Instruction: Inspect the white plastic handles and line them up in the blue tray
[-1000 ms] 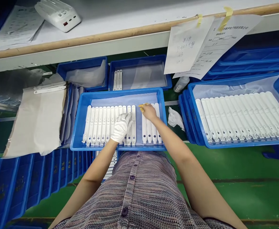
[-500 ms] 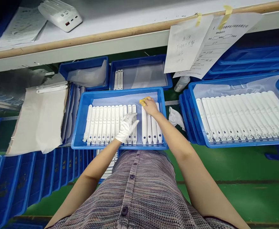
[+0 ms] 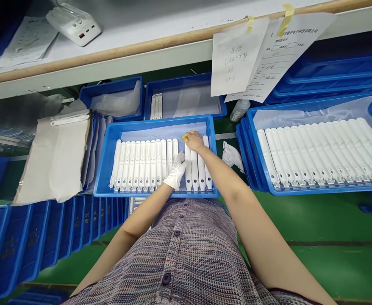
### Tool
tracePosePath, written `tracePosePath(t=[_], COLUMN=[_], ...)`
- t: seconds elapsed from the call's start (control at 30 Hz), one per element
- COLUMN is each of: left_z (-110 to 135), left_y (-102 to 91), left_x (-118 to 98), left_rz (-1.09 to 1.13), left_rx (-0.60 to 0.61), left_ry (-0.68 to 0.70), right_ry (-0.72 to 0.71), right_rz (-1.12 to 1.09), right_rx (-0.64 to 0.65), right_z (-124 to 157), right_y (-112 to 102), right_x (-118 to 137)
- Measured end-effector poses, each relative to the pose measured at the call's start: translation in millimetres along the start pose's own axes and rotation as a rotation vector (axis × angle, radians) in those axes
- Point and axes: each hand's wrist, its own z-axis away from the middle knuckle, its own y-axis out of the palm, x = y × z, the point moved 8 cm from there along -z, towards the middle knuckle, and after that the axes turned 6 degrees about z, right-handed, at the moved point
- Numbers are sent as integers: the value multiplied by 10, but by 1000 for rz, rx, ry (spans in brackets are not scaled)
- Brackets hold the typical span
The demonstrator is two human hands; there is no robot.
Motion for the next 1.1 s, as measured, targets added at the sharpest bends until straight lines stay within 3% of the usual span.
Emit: tracePosePath(t=[0.2,0.33,0.43,0.5,0.57,0.63,0.73,0.8,0.87,0.97,1.1], left_z=[11,121,239,320,402,483,588,663,754,887,978], left_y=[38,134,114,84,78,88,22,-9,47,160,235], left_x=[64,87,-18,-130,-254,-381,-590,-707,-803,-941,-1020], left_rz=[140,265,351,390,410,444,552,641,699,706,673], left_rx=[34,132,146,141,151,168,114,98,166,269,293], left_ry=[-79,-155,-138,-110,-93,-88,-61,-80,-140,-154,-111], right_ry=[-55,-104,-58,-63,-74,-25,99,135,137,153,148], right_rz=[-74,-190,-554,-797,-873,-977,-1306,-1521,-1674,-1779,-1897], right_rx=[-60,-175,-224,-133,-96,-167,-266,-206,-66,93,174], right_z=[22,283,648,916,1166,1349,1489,1515,1538,1616,1706], right_y=[-305,-479,-355,-118,48,77,-9,-84,-155,-242,-320], right_x=[219,258,101,78,115,113,70,103,194,328,473])
